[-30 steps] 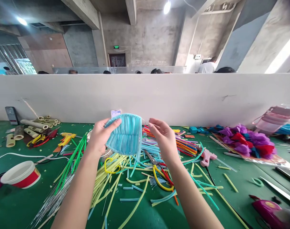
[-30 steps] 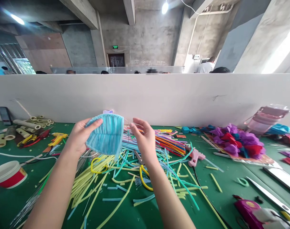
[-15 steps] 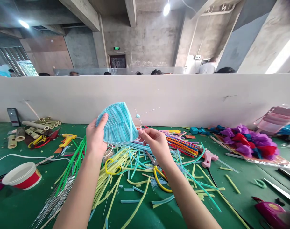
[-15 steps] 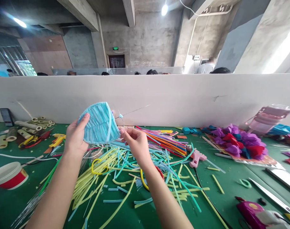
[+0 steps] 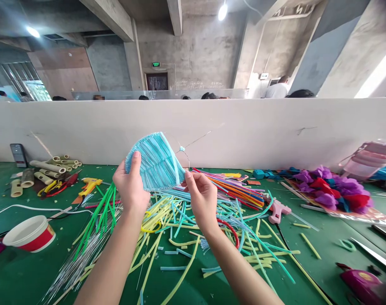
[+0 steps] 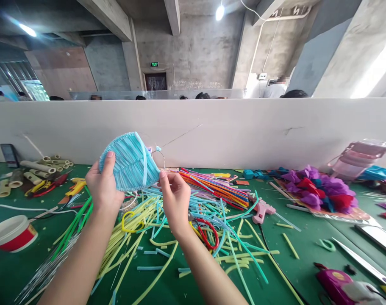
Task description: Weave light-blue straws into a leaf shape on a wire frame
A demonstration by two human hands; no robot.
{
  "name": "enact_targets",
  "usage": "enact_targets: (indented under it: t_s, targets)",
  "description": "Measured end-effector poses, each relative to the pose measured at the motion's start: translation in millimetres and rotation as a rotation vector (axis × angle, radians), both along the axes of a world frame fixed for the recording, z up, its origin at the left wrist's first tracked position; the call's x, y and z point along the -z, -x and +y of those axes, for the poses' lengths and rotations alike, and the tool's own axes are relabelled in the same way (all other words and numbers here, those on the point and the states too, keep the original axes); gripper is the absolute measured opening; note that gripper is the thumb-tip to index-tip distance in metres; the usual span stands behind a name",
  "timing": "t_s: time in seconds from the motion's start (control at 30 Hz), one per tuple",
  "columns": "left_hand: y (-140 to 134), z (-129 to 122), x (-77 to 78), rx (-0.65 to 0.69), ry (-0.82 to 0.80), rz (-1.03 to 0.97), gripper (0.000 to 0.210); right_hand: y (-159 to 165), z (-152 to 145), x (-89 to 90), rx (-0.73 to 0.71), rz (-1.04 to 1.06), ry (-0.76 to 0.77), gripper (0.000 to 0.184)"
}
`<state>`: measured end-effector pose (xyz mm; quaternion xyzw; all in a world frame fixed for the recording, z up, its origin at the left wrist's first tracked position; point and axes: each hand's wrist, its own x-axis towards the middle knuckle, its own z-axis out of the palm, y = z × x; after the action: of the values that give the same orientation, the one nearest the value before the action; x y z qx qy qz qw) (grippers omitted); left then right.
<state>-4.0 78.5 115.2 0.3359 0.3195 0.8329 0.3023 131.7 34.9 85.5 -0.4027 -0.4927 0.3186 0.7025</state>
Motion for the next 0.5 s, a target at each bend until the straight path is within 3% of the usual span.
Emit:
enact_targets:
  t_s: [0.23, 0.4, 0.5]
  targets:
    - [-13, -4, 3.3, 0.004, -0.036, -0.008, 0.03, 3, 4, 9.8, 0.106, -0.033, -0.062, 0.03]
    - [-11, -3, 1.4, 0.026, -0.018, -0.022, 0.031, -3, 12, 11.9, 0.049, 0.042, -0.063, 0.039]
    - [-9, -3, 0.2, 0.027, -0.018, -0.035, 0.031, -9, 14, 9.4, 0.034, 0.076, -0.074, 0.032]
